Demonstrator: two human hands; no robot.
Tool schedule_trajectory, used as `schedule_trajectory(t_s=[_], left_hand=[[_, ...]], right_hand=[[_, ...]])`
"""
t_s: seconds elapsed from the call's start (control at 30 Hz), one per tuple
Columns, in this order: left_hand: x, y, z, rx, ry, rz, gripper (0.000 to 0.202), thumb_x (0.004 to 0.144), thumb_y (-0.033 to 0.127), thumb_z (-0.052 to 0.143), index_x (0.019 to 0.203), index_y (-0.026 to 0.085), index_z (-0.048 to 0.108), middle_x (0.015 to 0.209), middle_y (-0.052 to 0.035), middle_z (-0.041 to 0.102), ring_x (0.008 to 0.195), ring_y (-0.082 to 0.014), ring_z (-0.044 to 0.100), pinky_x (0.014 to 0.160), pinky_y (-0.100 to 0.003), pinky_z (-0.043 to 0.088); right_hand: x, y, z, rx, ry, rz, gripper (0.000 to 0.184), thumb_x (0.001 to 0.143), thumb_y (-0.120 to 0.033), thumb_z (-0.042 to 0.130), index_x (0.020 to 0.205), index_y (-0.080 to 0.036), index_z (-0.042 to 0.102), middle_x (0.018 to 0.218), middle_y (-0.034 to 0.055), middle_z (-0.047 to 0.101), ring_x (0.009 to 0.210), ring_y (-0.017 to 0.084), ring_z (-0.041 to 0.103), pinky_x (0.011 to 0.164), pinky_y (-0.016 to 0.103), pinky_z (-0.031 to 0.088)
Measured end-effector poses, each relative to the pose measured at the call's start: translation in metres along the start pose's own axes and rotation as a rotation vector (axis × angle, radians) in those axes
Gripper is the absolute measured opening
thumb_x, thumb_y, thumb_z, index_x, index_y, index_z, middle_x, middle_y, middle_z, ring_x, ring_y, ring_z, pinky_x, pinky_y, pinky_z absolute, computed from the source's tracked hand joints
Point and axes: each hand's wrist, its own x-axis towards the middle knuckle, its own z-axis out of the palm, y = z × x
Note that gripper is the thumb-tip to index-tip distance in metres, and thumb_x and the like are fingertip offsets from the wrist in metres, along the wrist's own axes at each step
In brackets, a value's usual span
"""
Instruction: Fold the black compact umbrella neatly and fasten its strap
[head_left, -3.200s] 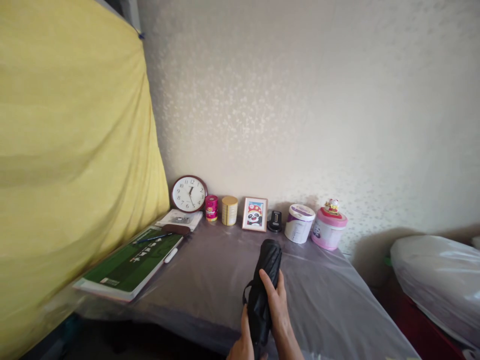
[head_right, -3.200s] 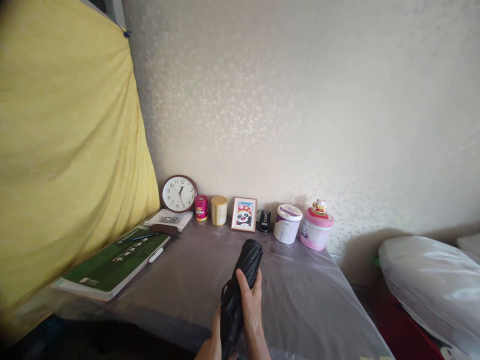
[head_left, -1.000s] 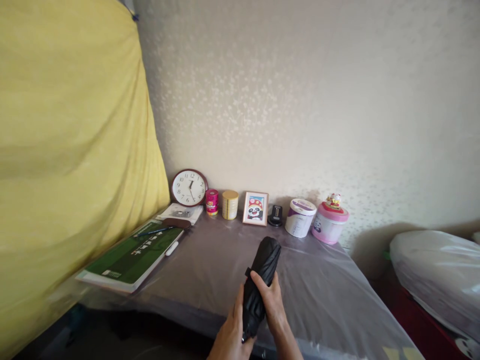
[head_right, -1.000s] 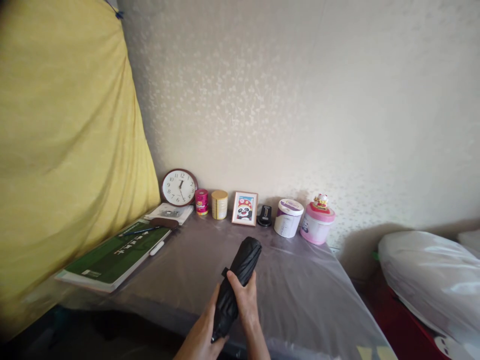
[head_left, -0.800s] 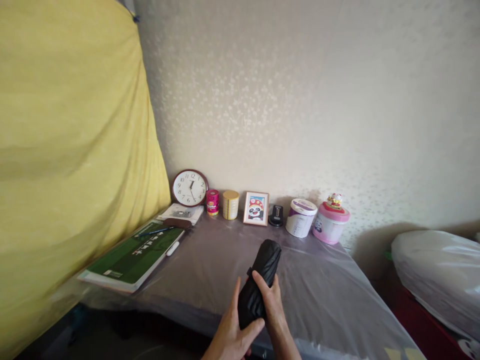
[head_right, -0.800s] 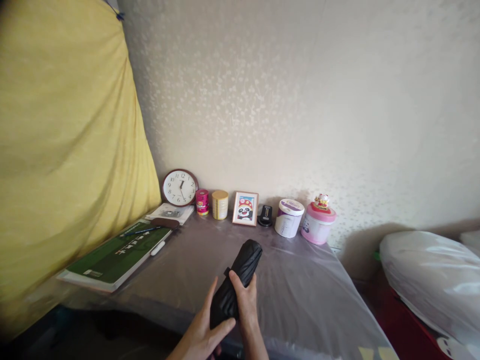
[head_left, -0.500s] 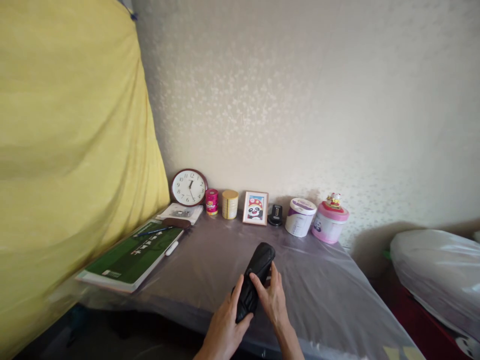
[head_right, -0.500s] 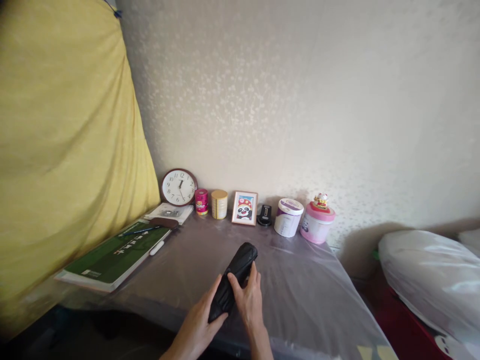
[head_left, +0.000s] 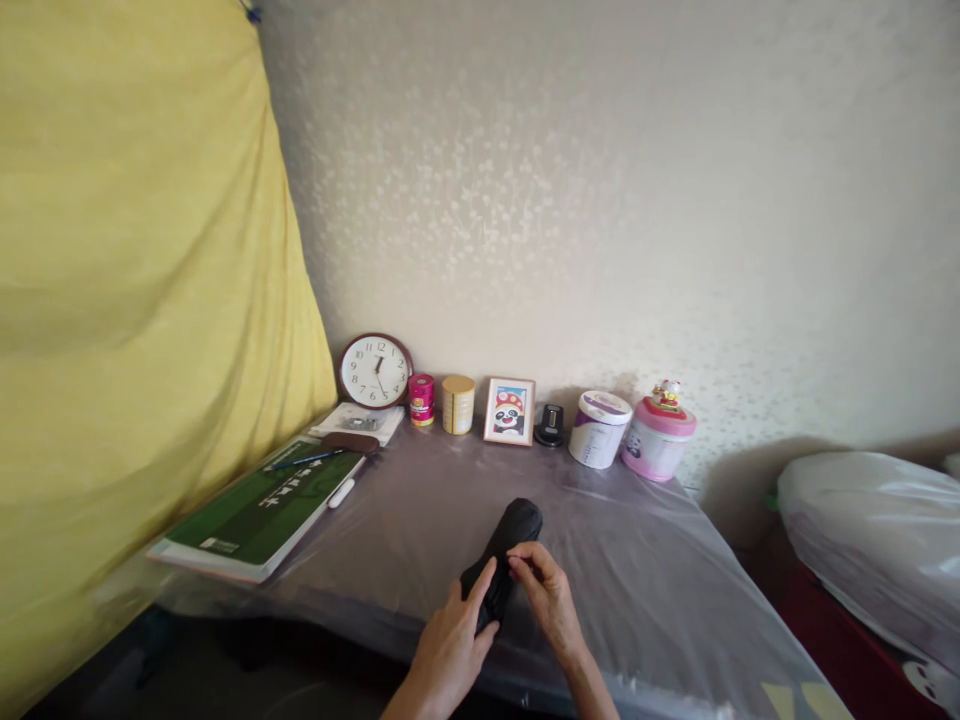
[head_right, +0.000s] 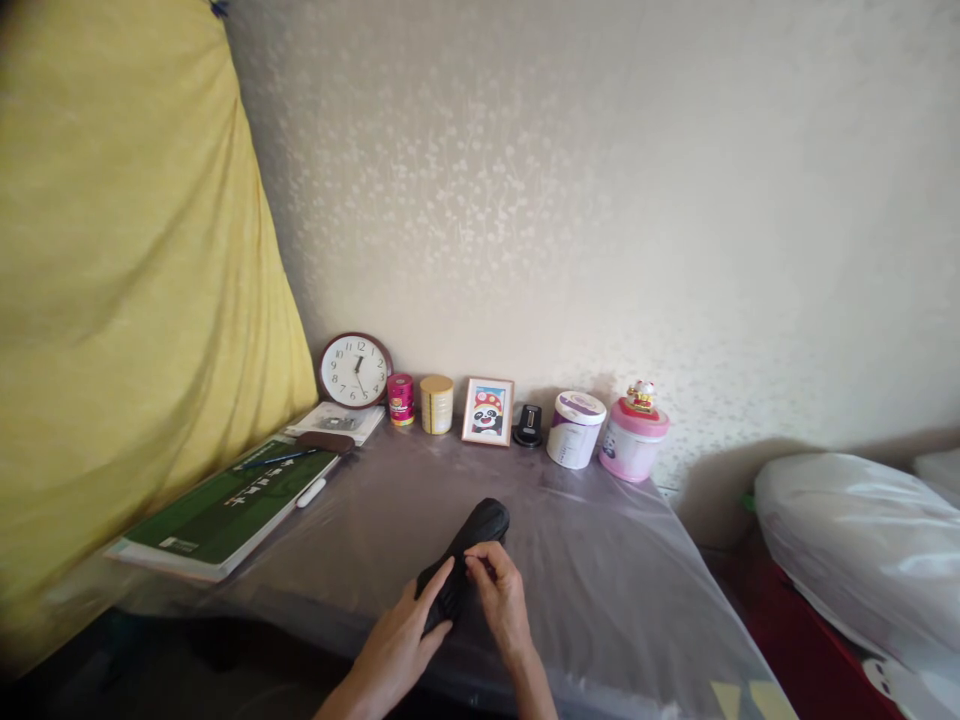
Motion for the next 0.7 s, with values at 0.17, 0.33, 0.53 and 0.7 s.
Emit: schedule_trajectory(t_s=[0.17, 0.33, 0.53, 0.7], left_hand=[[0.001, 0.002, -0.007, 0.052, -0.024, 0.004, 0.061, 0.086, 0.027, 0.043, 0.137, 0.038, 0.011, 0.110, -0.0101, 0.055, 0.089, -0.0217, 0.063, 0.076, -0.030, 0.047], [0.000, 0.002, -0.006, 0.121, -0.045, 0.002, 0.060, 0.087, 0.026, 0.042, 0.136, 0.040, 0.011, 0.116, -0.0130, 0.052, 0.089, -0.0232, 0.063, 0.076, -0.032, 0.048], [0.000, 0.002, -0.002, 0.241, -0.062, -0.004, 0.059, 0.086, 0.024, 0.044, 0.135, 0.042, 0.017, 0.120, -0.0138, 0.050, 0.089, -0.0254, 0.064, 0.075, -0.035, 0.049], [-0.001, 0.000, 0.000, 0.260, -0.061, 0.002, 0.061, 0.085, 0.023, 0.044, 0.135, 0.043, 0.016, 0.124, -0.0141, 0.048, 0.087, -0.0251, 0.064, 0.073, -0.036, 0.050]], right_hand=[[-0.012, -0.008, -0.014, 0.086, -0.058, 0.025, 0.020, 0.078, -0.040, 0.059, 0.079, -0.021, 0.063, 0.075, 0.0003, 0.058, 0.066, 0.014, 0.057, 0.066, 0.026, 0.047], [-0.011, -0.007, -0.014, 0.113, -0.098, 0.023, 0.017, 0.078, -0.038, 0.059, 0.081, -0.021, 0.062, 0.077, 0.0001, 0.058, 0.071, 0.015, 0.058, 0.071, 0.026, 0.046], [0.005, -0.011, -0.002, 0.080, -0.178, 0.031, 0.016, 0.080, -0.036, 0.057, 0.079, -0.020, 0.060, 0.073, -0.0011, 0.057, 0.068, 0.013, 0.057, 0.069, 0.025, 0.045], [0.018, -0.015, 0.006, -0.014, -0.251, 0.038, 0.012, 0.080, -0.031, 0.054, 0.078, -0.020, 0.060, 0.070, -0.0018, 0.057, 0.065, 0.012, 0.056, 0.064, 0.023, 0.045]])
